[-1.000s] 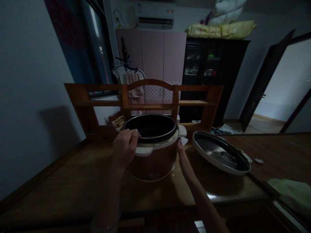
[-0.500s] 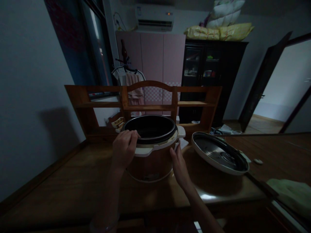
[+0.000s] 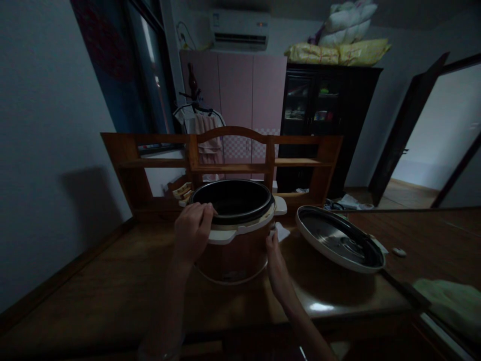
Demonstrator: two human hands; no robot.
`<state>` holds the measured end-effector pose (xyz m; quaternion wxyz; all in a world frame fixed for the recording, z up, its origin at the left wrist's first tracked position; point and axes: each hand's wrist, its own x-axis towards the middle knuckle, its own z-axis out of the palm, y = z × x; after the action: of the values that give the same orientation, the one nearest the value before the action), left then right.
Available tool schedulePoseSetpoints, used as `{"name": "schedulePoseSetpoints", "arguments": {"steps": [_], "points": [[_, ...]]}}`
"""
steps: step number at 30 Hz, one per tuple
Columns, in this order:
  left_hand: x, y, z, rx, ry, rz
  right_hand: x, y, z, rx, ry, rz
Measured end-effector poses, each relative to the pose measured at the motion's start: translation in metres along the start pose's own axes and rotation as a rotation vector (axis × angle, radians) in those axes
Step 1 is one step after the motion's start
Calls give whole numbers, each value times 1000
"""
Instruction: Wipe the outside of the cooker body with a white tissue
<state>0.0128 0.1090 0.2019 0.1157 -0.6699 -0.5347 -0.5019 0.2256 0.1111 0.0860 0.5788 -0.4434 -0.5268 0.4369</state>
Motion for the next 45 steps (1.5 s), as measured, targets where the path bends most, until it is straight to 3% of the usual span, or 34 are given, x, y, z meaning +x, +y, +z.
{"name": "schedulePoseSetpoints", "arguments": {"steps": [9,14,26,45], "points": [[0,1,-1,4,-5,-2,9,-22,2,-25,20,-202],[0,3,-2,-1,-18,1,25,-11,-3,185,61,-160],[0,1,-1,-3,1,-4,74,2,-9,247,128,-119],[1,0,-1,2,-1,-4,32,-7,4,202,166,-127]]}}
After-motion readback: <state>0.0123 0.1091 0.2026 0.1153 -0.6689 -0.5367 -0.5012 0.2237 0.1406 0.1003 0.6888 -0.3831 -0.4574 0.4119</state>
